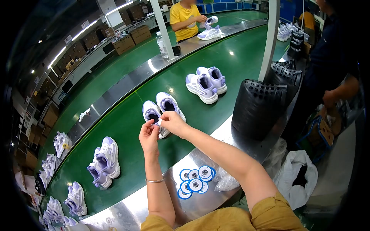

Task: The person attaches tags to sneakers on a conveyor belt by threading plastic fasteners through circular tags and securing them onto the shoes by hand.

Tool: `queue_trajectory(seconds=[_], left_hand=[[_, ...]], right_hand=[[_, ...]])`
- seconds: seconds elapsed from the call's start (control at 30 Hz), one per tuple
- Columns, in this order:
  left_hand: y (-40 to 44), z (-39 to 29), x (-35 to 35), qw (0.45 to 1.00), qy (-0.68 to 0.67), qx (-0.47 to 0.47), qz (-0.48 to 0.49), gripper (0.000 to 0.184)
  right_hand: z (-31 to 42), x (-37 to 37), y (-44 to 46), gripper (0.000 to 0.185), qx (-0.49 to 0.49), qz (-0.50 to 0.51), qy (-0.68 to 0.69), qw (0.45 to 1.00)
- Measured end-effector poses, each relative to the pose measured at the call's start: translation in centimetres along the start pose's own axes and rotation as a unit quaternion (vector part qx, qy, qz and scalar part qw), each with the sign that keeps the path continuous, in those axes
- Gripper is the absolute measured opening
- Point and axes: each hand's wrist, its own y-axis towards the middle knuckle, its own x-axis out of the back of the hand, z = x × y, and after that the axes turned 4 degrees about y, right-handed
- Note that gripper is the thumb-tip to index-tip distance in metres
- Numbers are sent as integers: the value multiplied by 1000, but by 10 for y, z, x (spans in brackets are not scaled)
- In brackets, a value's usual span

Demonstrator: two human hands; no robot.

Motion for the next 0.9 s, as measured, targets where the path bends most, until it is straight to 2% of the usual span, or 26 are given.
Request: queue_trajectory(seconds=[0.33,0.4,0.63,0.9], left_hand=[[3,1,-1,1000,-6,8,-5,30],[4,4,3,1000,-8,8,-9,30],[3,-1,3,1000,0,25,-5,28],[6,2,1,1000,5,21,-13,29]], right_hand=[[-2,2,3,4,-14,26,30,999],[-3,0,3,4,-27,-1,35,999],[-10,-1,6,3,-8,6,0,1000],[-7,2,5,3,-31,0,23,999]])
